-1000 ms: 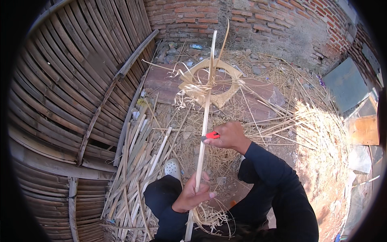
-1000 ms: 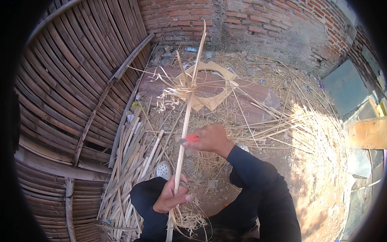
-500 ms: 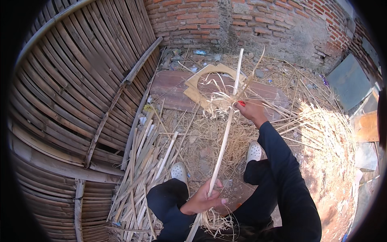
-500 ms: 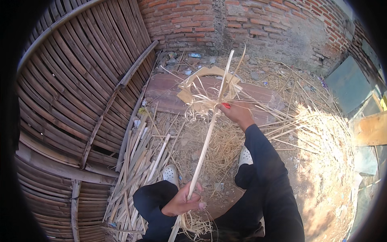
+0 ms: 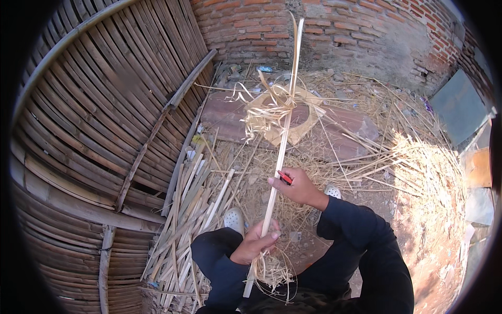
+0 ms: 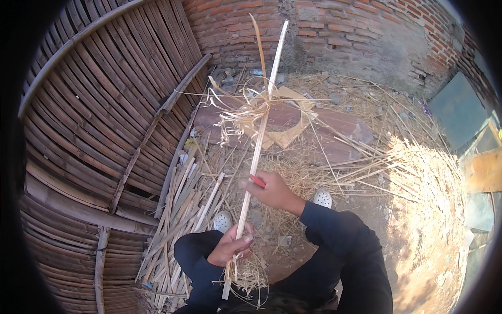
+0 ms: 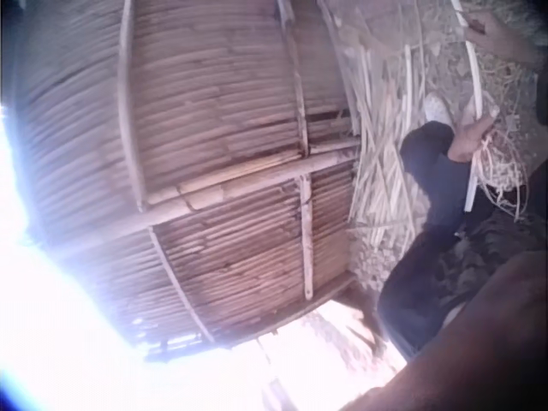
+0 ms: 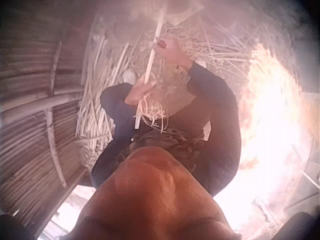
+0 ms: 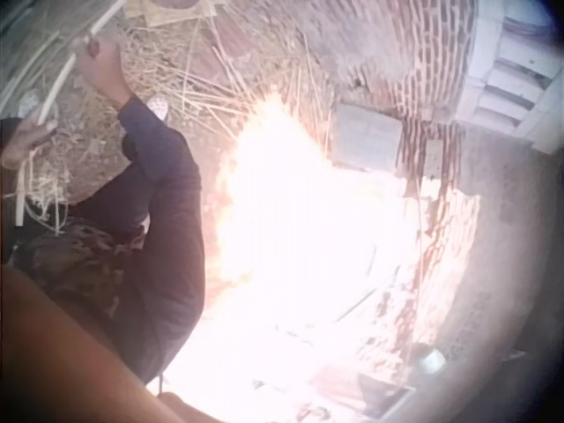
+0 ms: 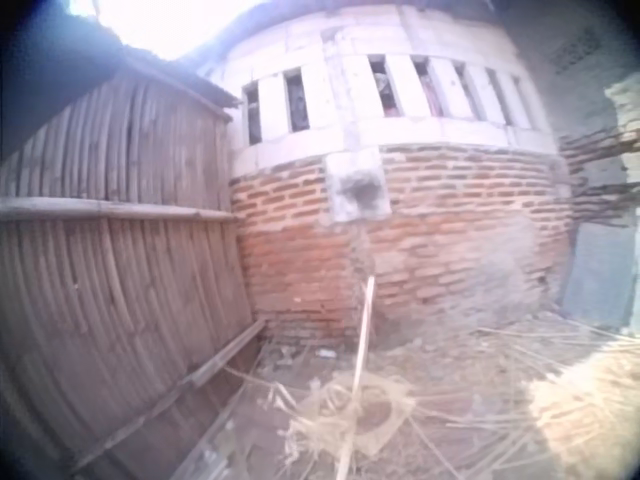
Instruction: The person sits on the ground and uses a red utility knife to peel thin strips from a long bamboo stick. They hold the stick with one hand and scrape the blade along its length, creating a pile of shavings on the ground.
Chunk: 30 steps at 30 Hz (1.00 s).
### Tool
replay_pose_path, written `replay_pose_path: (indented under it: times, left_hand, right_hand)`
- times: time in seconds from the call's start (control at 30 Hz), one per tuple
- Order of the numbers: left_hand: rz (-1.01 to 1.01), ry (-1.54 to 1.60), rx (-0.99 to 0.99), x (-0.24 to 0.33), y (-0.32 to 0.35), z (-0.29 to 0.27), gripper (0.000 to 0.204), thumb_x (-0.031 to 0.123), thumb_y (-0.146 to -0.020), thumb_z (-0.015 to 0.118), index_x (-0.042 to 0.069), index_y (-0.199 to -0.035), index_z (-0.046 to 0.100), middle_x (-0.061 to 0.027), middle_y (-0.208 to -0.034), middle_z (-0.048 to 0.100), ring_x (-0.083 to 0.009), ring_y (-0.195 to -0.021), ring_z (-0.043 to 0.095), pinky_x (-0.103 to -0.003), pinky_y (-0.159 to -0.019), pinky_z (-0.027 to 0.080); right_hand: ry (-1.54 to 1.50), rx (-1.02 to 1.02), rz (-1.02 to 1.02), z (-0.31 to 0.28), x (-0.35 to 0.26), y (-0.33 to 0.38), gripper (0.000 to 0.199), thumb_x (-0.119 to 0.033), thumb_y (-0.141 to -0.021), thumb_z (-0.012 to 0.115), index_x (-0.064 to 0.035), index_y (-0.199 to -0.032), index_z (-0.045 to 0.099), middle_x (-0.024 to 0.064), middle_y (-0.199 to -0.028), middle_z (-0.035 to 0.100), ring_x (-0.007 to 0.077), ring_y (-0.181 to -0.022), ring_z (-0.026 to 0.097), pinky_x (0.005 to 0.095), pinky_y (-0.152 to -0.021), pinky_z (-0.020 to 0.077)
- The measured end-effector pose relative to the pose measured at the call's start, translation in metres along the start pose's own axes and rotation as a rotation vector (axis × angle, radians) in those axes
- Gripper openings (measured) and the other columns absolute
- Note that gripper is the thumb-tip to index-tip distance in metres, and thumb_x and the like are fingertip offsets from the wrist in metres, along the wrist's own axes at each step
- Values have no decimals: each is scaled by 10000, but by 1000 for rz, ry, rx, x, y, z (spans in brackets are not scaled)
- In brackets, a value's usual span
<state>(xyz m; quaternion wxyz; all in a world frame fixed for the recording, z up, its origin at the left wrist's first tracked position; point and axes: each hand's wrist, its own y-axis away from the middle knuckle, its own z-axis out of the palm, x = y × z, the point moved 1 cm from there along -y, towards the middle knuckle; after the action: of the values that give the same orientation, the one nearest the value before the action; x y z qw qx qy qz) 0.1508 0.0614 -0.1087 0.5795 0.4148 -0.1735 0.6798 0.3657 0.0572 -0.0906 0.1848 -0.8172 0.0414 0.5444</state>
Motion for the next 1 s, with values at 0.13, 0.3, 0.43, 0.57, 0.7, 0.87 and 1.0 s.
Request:
replay_pose_path:
  times: [0.13,0.3,0.43,0.57,0.7,0.87,1.0]
  left_hand:
    - [56,-386,100,-3,-12,-8,207,205,-953,579,67,-1079,491,24,-727,482,-41,-585,448,-217,-531,384]
    - [240,-772,354,14,-27,-11,271,187,-966,559,24,-1175,497,6,-809,560,-70,-711,536,-230,-643,463]
    - [161,-661,160,43,-59,5,260,213,-981,534,21,-1152,497,3,-785,561,-81,-704,543,-231,-629,458]
    - [246,-620,236,41,-72,15,175,232,-1000,485,58,-994,500,30,-636,466,-47,-492,406,-213,-454,339]
    - [258,-528,285,43,-70,6,159,230,-982,521,74,-950,510,54,-609,420,-29,-463,343,-210,-421,267]
    - [170,-529,250,60,-58,15,143,189,-936,596,74,-942,512,61,-661,431,-22,-497,351,-202,-436,266]
    - [165,-662,268,64,-49,18,149,169,-931,599,79,-954,483,62,-738,425,-23,-586,370,-191,-505,294]
  right_hand:
    - [-275,15,109,-1,-7,2,296,-313,-913,634,-33,-817,653,-45,-563,459,40,-546,409,259,-495,341]
    - [-213,15,182,-9,-14,4,294,-292,-930,606,-14,-887,691,-42,-566,497,42,-542,434,258,-500,354]
    - [-164,160,72,-12,3,-1,312,-297,-909,631,0,-829,678,-24,-565,513,53,-542,437,267,-499,358]
    - [-166,155,34,-17,3,-12,358,-352,-882,645,-7,-794,676,29,-584,566,102,-535,489,302,-514,389]
    - [374,-30,-26,-36,-10,-14,458,-504,-855,600,-59,-793,687,117,-621,615,248,-558,606,360,-541,443]
    - [720,-168,-32,-35,-4,-1,516,-622,-819,547,-137,-797,721,129,-585,612,340,-563,616,414,-534,473]
    - [666,-135,-97,-25,-7,4,552,-639,-810,548,-112,-724,687,142,-556,586,338,-537,599,422,-511,456]
